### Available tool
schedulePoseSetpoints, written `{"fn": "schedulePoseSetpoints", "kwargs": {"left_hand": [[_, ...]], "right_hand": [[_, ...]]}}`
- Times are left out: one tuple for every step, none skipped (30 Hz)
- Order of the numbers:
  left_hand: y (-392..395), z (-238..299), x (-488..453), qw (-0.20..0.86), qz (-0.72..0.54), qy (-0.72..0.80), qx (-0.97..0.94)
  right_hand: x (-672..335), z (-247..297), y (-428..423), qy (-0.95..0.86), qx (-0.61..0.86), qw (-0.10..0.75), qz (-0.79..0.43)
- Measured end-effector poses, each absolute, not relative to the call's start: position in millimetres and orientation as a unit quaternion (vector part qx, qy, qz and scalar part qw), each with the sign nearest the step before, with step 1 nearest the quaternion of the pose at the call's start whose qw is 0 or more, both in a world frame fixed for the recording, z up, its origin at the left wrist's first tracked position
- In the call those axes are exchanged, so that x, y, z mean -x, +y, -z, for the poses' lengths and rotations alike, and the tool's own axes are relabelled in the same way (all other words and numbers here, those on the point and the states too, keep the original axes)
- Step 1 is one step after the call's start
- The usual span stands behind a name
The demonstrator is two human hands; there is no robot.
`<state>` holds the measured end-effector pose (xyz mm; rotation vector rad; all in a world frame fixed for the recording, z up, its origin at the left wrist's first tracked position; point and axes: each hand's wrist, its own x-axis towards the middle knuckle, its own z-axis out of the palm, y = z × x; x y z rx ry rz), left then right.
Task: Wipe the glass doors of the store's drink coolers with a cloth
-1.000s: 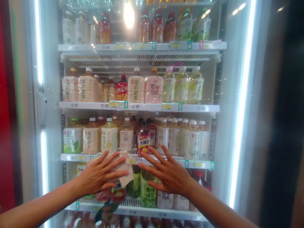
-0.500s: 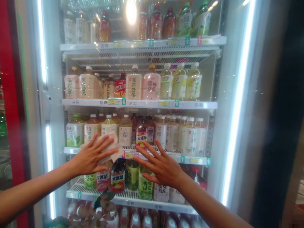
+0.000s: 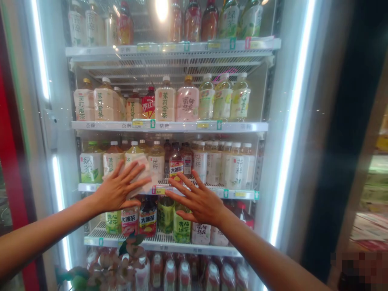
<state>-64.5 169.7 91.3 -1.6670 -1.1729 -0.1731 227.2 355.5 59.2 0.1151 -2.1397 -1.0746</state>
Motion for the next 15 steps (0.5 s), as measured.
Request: {"fn": "schedulePoseSetpoints", "kwargs": {"left_hand": [[171.9,-101.4,64.5,0.535,0.107,-0.506,0.668],[174.9,-108.8,63.2,0.549,0.146,-0.519,0.638],[178.0,-111.6,60.9,0.561,0.177,-0.527,0.614],[180.8,-108.5,58.0,0.568,0.192,-0.526,0.603],[182.7,-99.5,55.2,0.572,0.19,-0.519,0.607],[183.2,-85.3,52.9,0.573,0.177,-0.509,0.618],[182.0,-67.5,51.6,0.572,0.157,-0.5,0.631],[179.3,-48.2,51.4,0.571,0.137,-0.49,0.645],[175.4,-29.9,52.4,0.568,0.12,-0.48,0.657],[170.8,-14.8,54.4,0.564,0.106,-0.47,0.67],[166.3,-4.8,57.2,0.559,0.094,-0.459,0.684],[162.8,-1.1,60.4,0.553,0.085,-0.449,0.697],[160.7,-4.2,63.5,0.547,0.082,-0.443,0.705],[160.4,-13.4,66.2,0.546,0.088,-0.446,0.704],[161.6,-27.5,68.1,0.548,0.105,-0.458,0.692]], "right_hand": [[-227.3,-59.3,355.5,-0.831,-0.043,0.363,0.419],[-227.3,-59.4,355.6,-0.83,-0.042,0.362,0.422],[-227.3,-59.5,355.7,-0.83,-0.042,0.361,0.424],[-227.3,-59.5,355.9,-0.829,-0.043,0.359,0.427],[-227.3,-59.5,356.0,-0.828,-0.045,0.359,0.429],[-227.3,-59.5,356.2,-0.827,-0.046,0.359,0.43],[-227.3,-59.4,356.3,-0.828,-0.046,0.36,0.427],[-227.4,-59.3,356.4,-0.83,-0.046,0.361,0.423],[-227.5,-59.1,356.5,-0.832,-0.047,0.363,0.418],[-227.6,-58.9,356.5,-0.834,-0.049,0.364,0.412],[-227.7,-58.7,356.5,-0.836,-0.05,0.365,0.407],[-227.8,-58.5,356.5,-0.837,-0.053,0.366,0.404],[-227.9,-58.4,356.4,-0.837,-0.055,0.366,0.403],[-228.0,-58.3,356.3,-0.837,-0.055,0.366,0.404],[-228.1,-58.3,356.1,-0.836,-0.053,0.365,0.406]]}}
